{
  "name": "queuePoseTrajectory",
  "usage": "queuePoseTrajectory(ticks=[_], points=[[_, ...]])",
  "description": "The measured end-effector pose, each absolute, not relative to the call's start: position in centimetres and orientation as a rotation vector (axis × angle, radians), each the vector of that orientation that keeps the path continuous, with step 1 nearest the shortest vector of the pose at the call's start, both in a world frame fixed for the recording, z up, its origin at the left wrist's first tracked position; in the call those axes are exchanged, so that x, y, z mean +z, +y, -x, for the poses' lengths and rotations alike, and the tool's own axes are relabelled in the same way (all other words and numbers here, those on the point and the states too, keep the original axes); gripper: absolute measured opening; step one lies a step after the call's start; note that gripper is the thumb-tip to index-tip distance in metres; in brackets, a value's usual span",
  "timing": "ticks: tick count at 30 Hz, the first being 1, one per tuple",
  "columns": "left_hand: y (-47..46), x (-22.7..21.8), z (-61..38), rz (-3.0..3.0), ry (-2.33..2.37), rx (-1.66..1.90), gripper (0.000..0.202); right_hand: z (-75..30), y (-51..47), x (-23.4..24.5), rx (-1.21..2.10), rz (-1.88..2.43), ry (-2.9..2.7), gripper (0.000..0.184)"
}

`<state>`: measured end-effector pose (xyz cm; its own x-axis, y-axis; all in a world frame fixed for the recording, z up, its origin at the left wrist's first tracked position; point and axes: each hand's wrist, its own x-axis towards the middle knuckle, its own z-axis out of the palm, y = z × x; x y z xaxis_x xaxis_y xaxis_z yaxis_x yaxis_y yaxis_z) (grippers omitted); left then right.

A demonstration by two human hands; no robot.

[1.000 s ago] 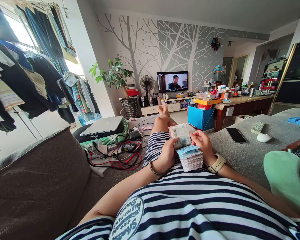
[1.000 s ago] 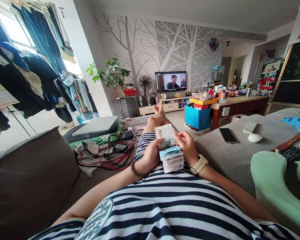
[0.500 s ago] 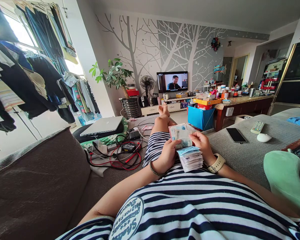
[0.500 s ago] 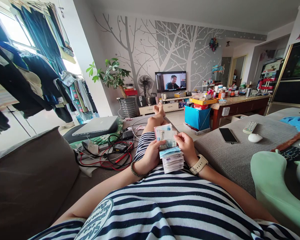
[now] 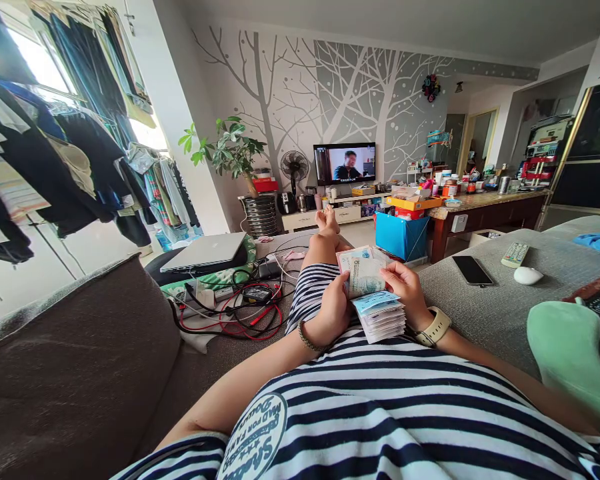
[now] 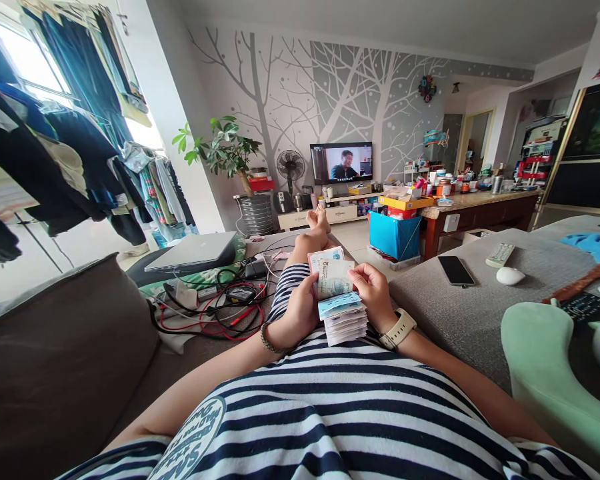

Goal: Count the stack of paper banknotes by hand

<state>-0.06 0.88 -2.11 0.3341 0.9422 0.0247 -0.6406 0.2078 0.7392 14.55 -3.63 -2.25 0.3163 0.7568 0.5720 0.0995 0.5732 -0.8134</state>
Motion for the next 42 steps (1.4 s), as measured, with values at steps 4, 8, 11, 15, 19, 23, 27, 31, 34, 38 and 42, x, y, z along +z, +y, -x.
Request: queuePoseTrajectory(ticks=[4, 8, 11, 15, 19, 23, 27, 31, 34, 38, 42], points=[[0.5, -1.7, -0.1, -0.714, 0.484, 1.156, 0.028, -14.6, -3.6, -2.2, 0.531, 0.867, -1.187, 0.043], [0.5, -1.5, -0.2, -0.707, 0.473, 1.155, 0.029, -14.7, -3.6, -2.2, 0.529, 0.855, -1.183, 0.044], [0.5, -1.5, -0.3, -0.705, 0.476, 1.16, 0.029, -14.7, -3.6, -2.1, 0.528, 0.856, -1.185, 0.045], [0.5, -1.5, -0.4, -0.727, 0.484, 1.16, 0.029, -14.9, -3.5, -2.2, 0.52, 0.856, -1.194, 0.049], [0.7, -1.7, -0.4, -0.747, 0.49, 1.161, 0.027, -14.9, -3.6, -2.1, 0.508, 0.863, -1.207, 0.051], [1.1, -2.1, -0.4, -0.787, 0.501, 1.172, 0.026, -14.9, -3.7, -1.9, 0.513, 0.865, -1.212, 0.053], [1.1, -2.1, -0.4, -0.814, 0.499, 1.171, 0.027, -15.0, -3.5, -2.1, 0.503, 0.844, -1.21, 0.057], [0.9, -1.9, -0.6, -0.786, 0.499, 1.138, 0.024, -15.1, -3.2, -2.5, 0.548, 0.811, -1.189, 0.062], [0.9, -1.9, -0.6, -0.785, 0.483, 1.143, 0.027, -15.2, -2.9, -2.6, 0.557, 0.825, -1.165, 0.065], [0.6, -1.9, -0.5, -0.84, 0.46, 1.156, 0.026, -15.4, -2.4, -2.5, 0.508, 0.895, -1.13, 0.07], [0.2, -1.7, -0.3, -0.902, 0.454, 1.13, 0.026, -15.5, -2.4, -2.5, 0.48, 0.92, -1.163, 0.069]])
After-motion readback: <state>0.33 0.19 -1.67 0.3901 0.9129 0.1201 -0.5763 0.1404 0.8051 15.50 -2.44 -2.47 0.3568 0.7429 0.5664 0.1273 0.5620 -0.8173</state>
